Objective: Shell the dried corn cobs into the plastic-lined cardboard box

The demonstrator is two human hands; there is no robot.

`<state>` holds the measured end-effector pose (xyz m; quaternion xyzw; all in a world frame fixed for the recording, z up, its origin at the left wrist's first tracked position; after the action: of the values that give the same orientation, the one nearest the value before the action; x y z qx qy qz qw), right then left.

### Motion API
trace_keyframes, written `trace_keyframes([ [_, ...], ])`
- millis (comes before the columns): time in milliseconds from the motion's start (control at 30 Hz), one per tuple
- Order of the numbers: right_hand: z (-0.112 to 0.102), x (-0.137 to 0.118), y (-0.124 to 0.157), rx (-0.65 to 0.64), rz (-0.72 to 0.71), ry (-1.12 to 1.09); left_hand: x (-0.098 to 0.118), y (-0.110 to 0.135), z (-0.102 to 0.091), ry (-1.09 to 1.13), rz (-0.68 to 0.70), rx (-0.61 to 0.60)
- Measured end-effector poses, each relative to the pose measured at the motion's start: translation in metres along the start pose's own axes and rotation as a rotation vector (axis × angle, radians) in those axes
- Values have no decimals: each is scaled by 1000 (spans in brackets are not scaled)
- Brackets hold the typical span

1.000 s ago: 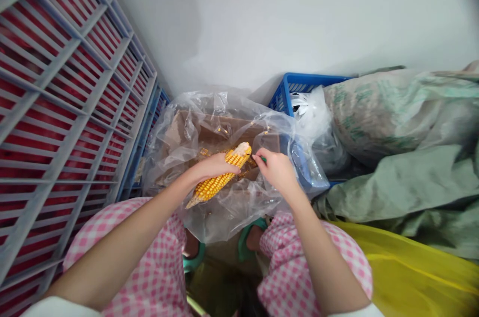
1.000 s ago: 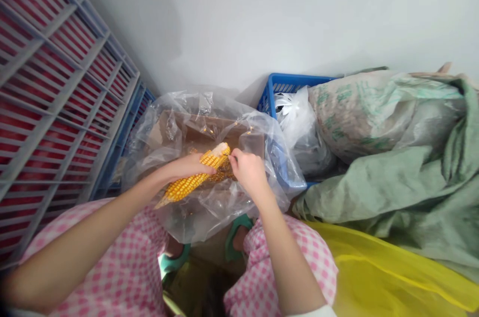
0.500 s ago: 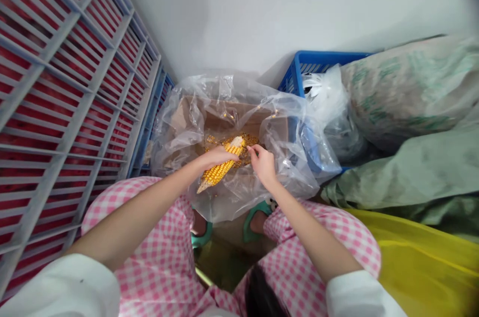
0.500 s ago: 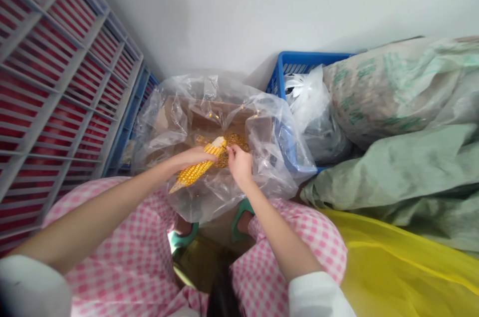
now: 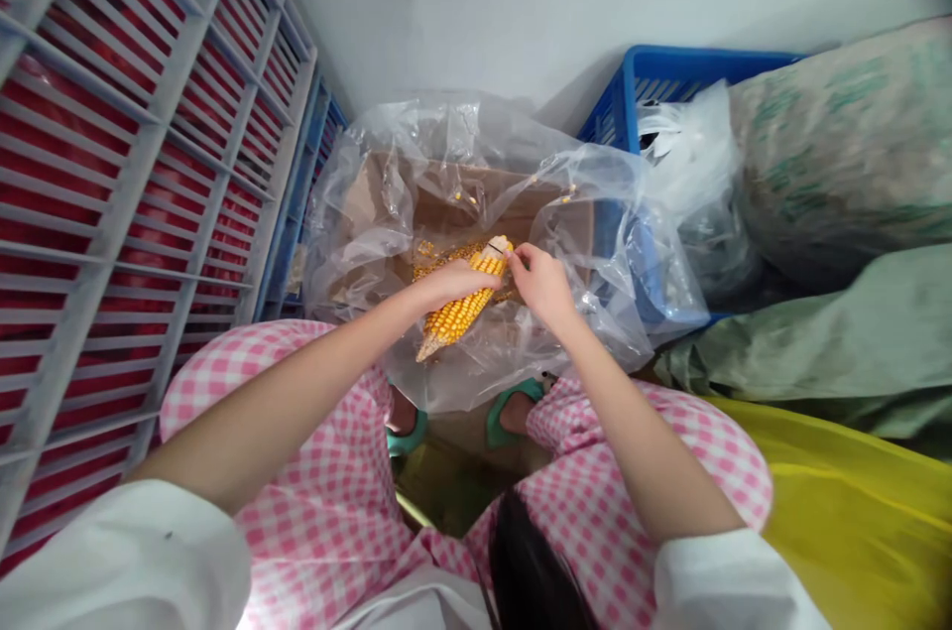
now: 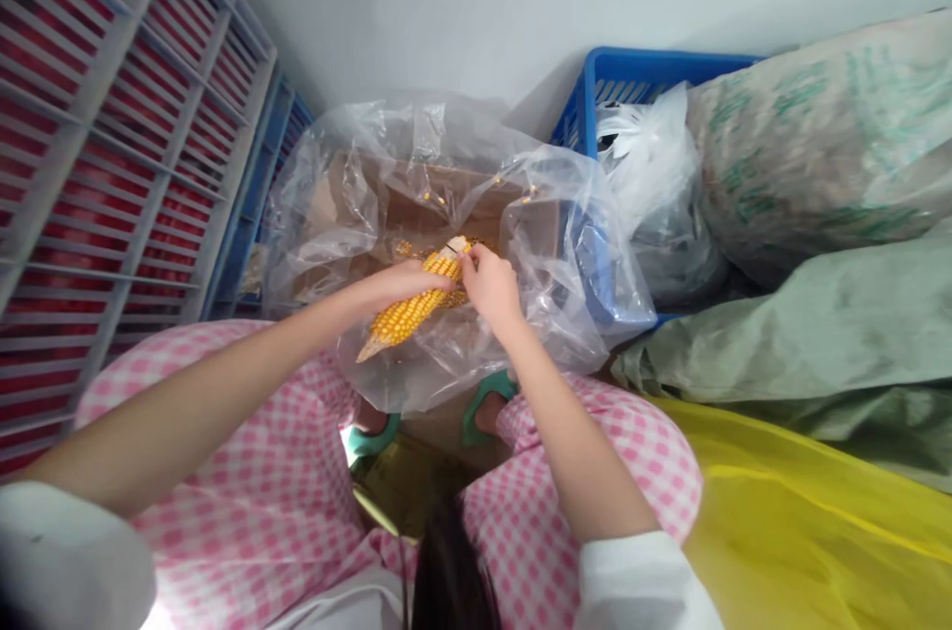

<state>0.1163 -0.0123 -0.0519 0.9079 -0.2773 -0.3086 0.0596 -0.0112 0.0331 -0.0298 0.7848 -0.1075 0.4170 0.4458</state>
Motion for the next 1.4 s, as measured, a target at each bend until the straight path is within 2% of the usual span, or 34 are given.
trace_keyframes([
  [167,-15,4,-8,-69,-25,14,4,-3,-3,-86,66,-18],
  [300,-28,10,-12,-143,-96,-7,4,-8,-9,-215,69,38],
  [400,-34,14,-14,-155,-112,-8,5,-10,-13,-222,99,78],
  [533,-36,13,-14,-177,-109,-7,7,-10,-13,-213,152,63],
  [767,-53,12,-14,-195,-104,1,15,-5,-23,-265,139,88],
  [933,-59,11,-12,-222,-138,-18,16,-7,-29,-222,171,107],
  [1133,-59,8,-12,-209,-199,1,14,-10,-24,-146,201,61],
  [1400,-76,11,-12,-168,-141,22,21,-5,-24,46,140,-17],
])
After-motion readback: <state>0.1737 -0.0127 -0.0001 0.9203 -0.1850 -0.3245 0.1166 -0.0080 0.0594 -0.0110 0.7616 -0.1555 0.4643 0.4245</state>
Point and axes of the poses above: each hand's wrist, its own y-axis away from the middle knuckle, its own z-axis out of the palm, x = y × z, the point moved 2 cm from there along -y, towards the middle knuckle, and after that the axes turned 11 degrees about z, right-handed, at the moved point
